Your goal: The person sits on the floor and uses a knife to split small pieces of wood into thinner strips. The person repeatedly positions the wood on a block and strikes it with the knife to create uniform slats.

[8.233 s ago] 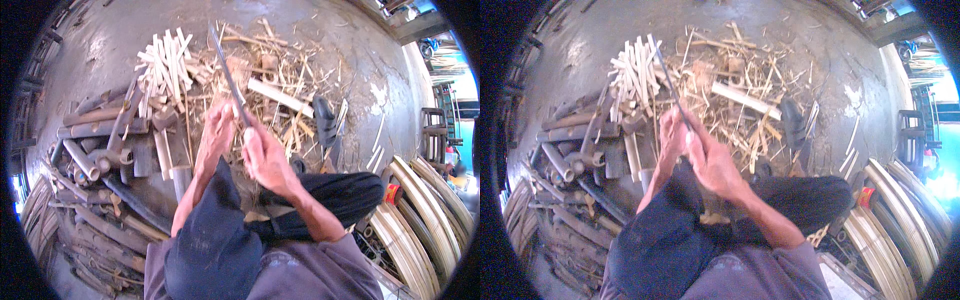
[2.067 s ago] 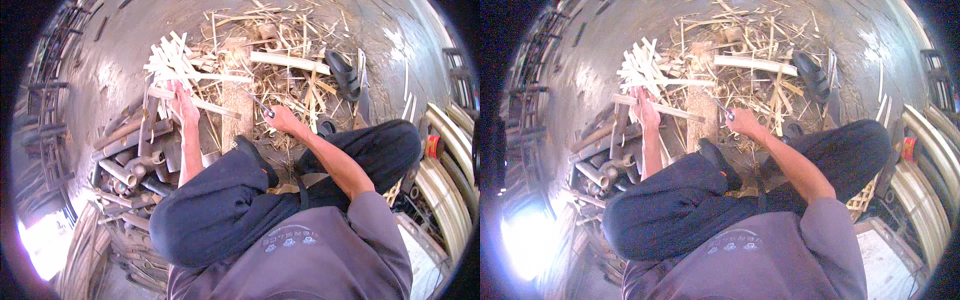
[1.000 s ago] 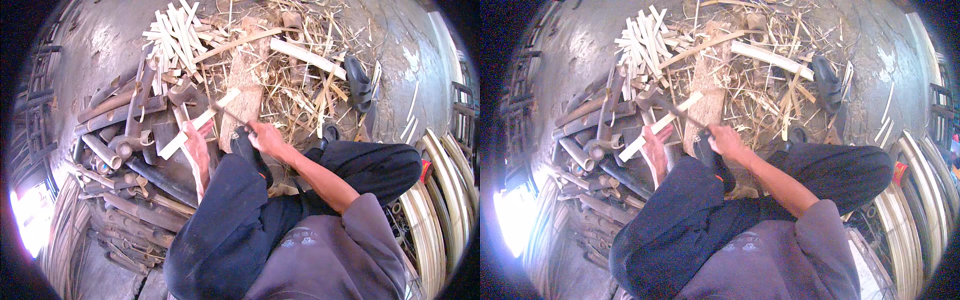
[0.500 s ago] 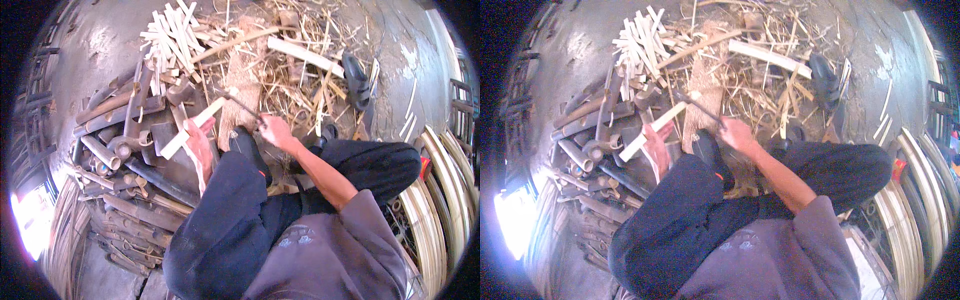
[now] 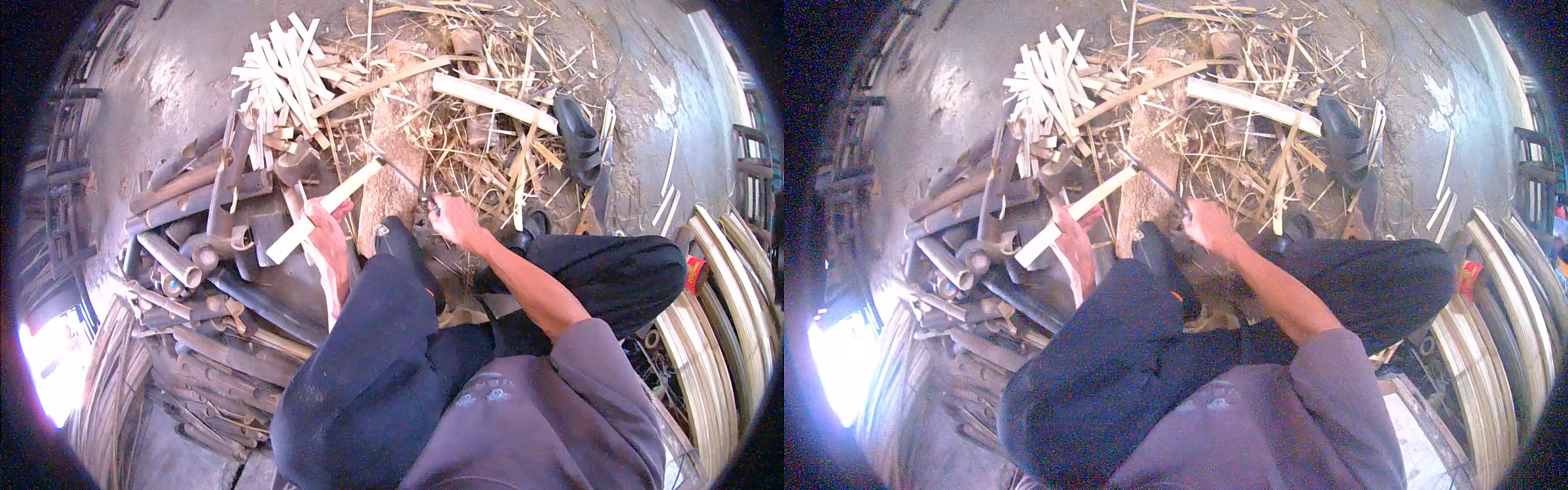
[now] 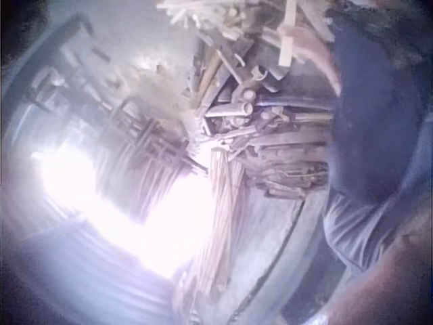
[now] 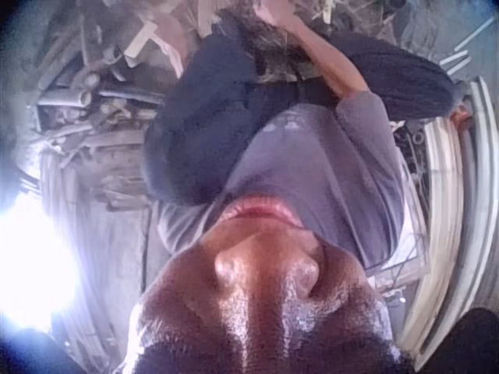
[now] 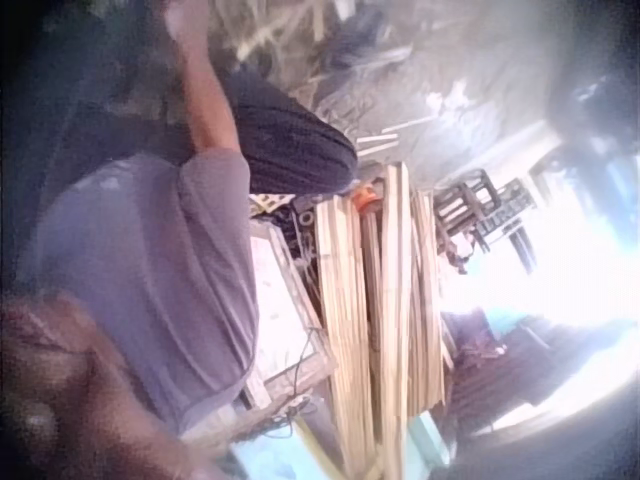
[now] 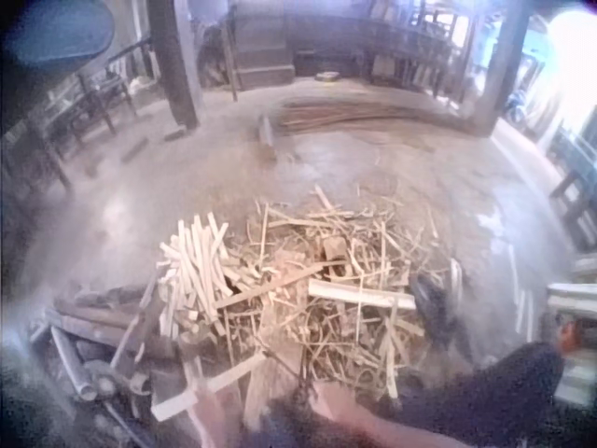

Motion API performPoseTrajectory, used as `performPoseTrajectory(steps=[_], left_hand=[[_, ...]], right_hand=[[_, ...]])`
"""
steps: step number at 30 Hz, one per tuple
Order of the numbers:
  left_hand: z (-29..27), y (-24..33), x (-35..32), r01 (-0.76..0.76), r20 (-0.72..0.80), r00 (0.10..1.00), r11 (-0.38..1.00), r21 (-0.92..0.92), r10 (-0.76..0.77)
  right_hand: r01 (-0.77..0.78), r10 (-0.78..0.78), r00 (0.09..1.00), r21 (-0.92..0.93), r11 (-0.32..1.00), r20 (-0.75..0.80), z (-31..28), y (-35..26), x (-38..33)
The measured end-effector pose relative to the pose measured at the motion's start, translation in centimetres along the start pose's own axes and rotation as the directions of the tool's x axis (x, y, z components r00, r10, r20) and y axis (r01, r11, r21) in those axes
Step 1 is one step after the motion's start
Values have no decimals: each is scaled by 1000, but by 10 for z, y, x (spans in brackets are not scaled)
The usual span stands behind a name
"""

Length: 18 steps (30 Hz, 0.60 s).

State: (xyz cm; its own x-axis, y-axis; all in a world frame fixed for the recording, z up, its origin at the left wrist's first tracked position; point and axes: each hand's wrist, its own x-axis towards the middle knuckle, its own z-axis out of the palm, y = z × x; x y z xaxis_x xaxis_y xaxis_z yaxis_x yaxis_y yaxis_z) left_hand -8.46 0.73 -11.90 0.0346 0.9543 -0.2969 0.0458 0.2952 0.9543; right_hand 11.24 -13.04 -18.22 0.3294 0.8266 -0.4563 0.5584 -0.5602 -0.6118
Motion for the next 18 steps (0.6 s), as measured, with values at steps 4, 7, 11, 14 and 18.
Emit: performPoseTrajectory(steps=[4, 7, 11, 14, 18], left_hand=[[13, 16, 6, -207, -29, 974, 939, 274, 223], [26, 18, 6, -178, -97, 982, 968, -179, 163], [5, 23, 18, -57, 190, 977, 979, -197, 96], [-15, 26, 19, 97, 401, 915, 943, -317, 41], [-9, 45, 11, 39, 304, 949, 933, -359, 78]], right_hand=[[87, -89, 996, -55, 995, -24, -5, 0, 2], [150, -150, 987, -3, 989, -60, -5, 4, 8], [221, -198, 961, 105, 970, -193, -41, -25, -4], [182, -185, 983, 243, 953, -10, -71, -79, -5], [131, -184, 977, 376, 917, 109, -58, -70, -4]])
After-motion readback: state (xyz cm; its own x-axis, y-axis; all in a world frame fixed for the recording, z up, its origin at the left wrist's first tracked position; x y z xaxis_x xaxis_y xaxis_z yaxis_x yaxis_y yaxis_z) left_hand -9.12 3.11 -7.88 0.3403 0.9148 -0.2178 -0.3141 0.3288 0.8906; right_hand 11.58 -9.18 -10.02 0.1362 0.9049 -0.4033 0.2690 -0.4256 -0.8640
